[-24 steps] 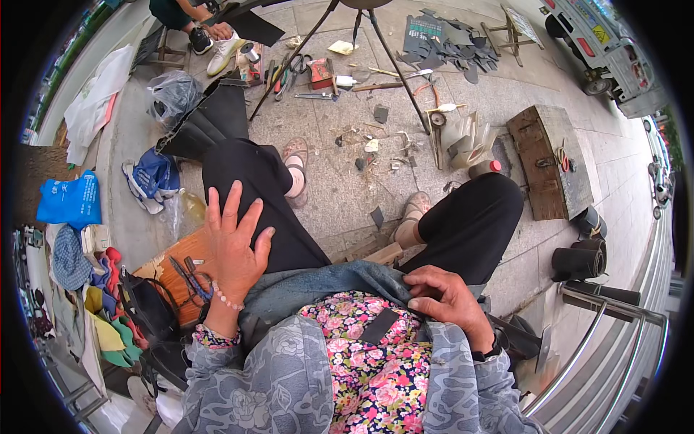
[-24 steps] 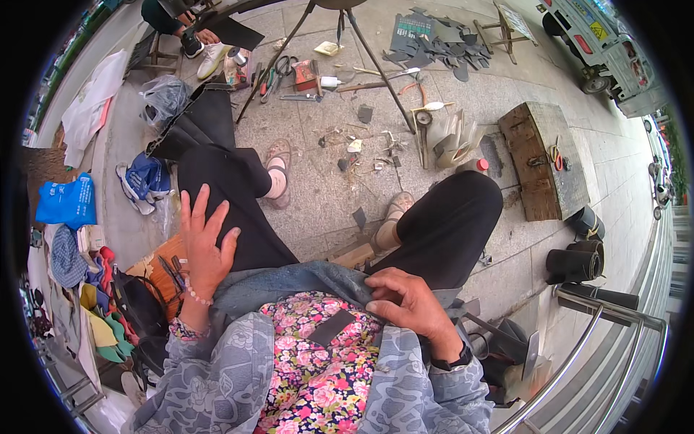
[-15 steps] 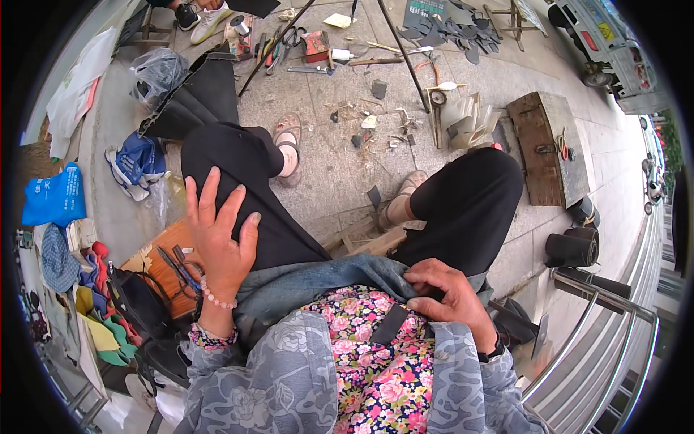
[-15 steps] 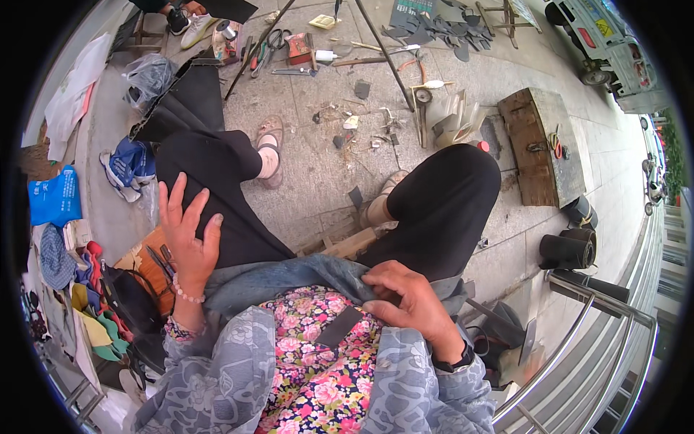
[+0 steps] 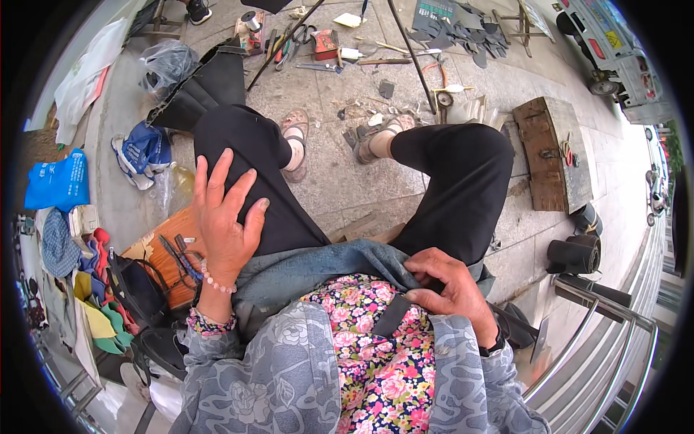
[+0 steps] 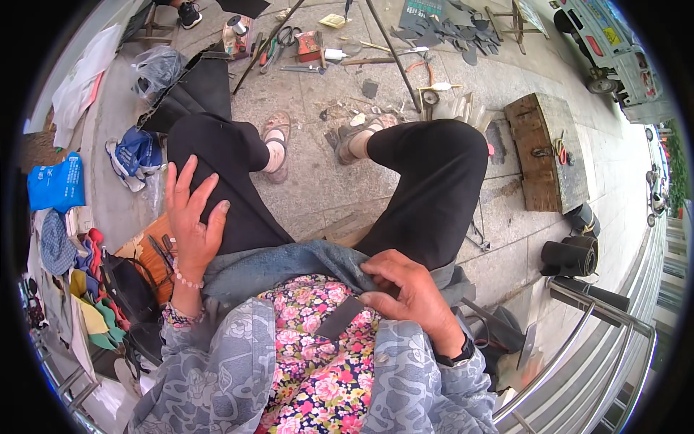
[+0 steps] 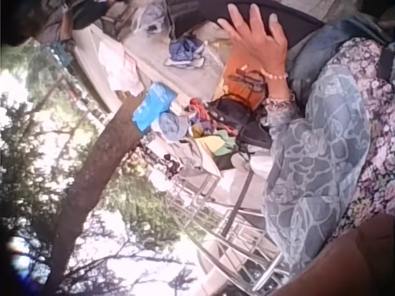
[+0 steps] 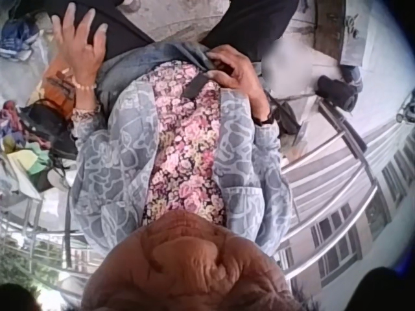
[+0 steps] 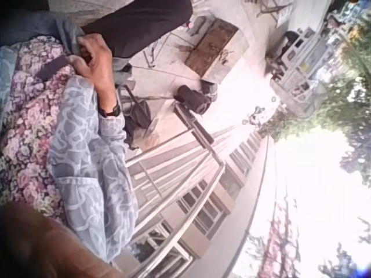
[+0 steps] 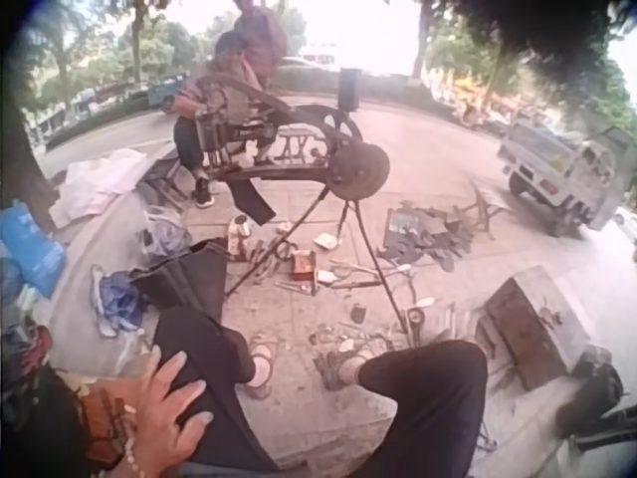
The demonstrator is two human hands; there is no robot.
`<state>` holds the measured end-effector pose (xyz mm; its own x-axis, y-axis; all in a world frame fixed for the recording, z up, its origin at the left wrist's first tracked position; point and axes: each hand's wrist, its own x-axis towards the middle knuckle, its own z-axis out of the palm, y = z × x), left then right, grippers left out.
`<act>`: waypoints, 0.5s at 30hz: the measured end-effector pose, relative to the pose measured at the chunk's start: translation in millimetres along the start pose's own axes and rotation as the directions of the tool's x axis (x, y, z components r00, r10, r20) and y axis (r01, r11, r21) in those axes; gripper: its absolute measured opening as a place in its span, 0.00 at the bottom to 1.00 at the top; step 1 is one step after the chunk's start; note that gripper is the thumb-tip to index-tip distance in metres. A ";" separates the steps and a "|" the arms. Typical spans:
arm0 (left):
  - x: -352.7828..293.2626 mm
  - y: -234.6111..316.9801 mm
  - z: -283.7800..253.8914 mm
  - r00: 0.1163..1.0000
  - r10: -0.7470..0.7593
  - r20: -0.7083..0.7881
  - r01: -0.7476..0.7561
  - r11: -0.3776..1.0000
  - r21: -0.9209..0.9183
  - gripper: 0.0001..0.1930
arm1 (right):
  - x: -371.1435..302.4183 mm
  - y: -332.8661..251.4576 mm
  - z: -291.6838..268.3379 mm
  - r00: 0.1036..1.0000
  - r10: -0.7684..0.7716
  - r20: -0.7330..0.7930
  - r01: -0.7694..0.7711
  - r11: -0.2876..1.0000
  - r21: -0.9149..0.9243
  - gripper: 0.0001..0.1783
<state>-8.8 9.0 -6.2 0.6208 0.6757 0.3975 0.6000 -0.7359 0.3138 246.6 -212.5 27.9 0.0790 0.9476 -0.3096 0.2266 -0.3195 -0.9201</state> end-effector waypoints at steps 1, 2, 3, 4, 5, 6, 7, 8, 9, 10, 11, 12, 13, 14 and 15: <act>0.0 -0.2 -0.6 1.000 -0.002 -0.005 0.002 1.000 -0.005 0.17 | 1.6 0.1 -1.1 1.000 -0.005 0.003 0.005 1.000 -0.002 0.21; -0.9 -0.4 -1.5 1.000 -0.003 -0.008 0.003 1.000 -0.002 0.17 | 3.2 1.1 -2.0 0.999 -0.043 0.022 0.043 0.999 -0.030 0.21; -1.6 0.1 -1.1 1.000 -0.007 -0.008 0.007 1.000 -0.009 0.17 | 3.1 1.7 -3.2 0.996 -0.076 0.038 0.079 0.995 -0.060 0.21; -1.9 0.5 -0.9 1.000 -0.011 -0.007 0.011 1.000 -0.016 0.17 | 2.6 1.4 -4.2 0.996 -0.077 0.036 0.079 0.995 -0.062 0.21; -1.4 1.0 -0.9 1.000 -0.010 -0.008 0.009 1.000 -0.018 0.17 | 2.2 1.2 -5.2 0.997 -0.062 0.035 0.064 0.997 -0.046 0.21; -0.6 1.5 0.4 1.000 -0.010 -0.011 0.010 1.000 -0.022 0.17 | 1.0 1.7 -5.9 0.999 -0.045 0.030 0.046 0.998 -0.031 0.21; 0.2 2.0 1.6 1.000 -0.010 -0.014 0.009 1.000 -0.025 0.17 | 0.0 2.5 -6.0 0.999 -0.041 0.023 0.042 0.999 -0.033 0.21; 0.3 2.4 2.6 1.000 -0.005 -0.012 0.004 0.999 -0.032 0.17 | -1.0 3.7 -5.3 0.999 -0.030 0.019 0.031 0.999 -0.026 0.21; -0.2 2.7 3.1 1.000 -0.007 -0.009 0.007 1.000 -0.026 0.17 | -2.2 5.2 -4.5 1.000 -0.019 0.015 0.020 1.000 -0.019 0.21; 1.6 3.6 3.0 1.000 -0.008 -0.007 0.008 1.000 -0.018 0.17 | -3.6 6.9 -4.8 1.000 -0.018 0.006 0.018 1.000 -0.018 0.21; 3.7 4.9 2.8 1.000 0.000 -0.005 0.000 1.000 -0.022 0.17 | -5.9 9.4 -4.3 1.000 -0.017 -0.009 0.017 1.000 0.001 0.21; 6.0 5.6 3.4 1.000 -0.011 -0.002 0.011 1.000 -0.003 0.17 | -7.1 11.3 -4.1 1.000 -0.016 -0.025 0.016 1.000 0.018 0.21; 7.5 6.2 4.0 1.000 -0.022 0.002 0.022 1.000 0.016 0.17 | -8.0 12.3 -3.9 0.999 -0.015 -0.034 0.016 1.000 0.019 0.21; 7.5 6.3 4.9 1.000 -0.016 0.004 0.016 1.000 0.017 0.18 | -8.7 13.2 -3.4 0.999 -0.010 -0.034 0.011 0.999 0.032 0.21; 7.5 6.6 4.7 1.000 -0.007 0.005 0.007 1.000 0.014 0.18 | -8.8 13.9 -3.1 0.999 -0.006 -0.034 0.008 0.999 0.045 0.21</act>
<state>2.2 9.4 -5.2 0.6190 0.6810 0.3913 0.6111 -0.7306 0.3047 252.0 -225.3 18.6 0.1109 0.9489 -0.2955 0.1830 -0.3117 -0.9324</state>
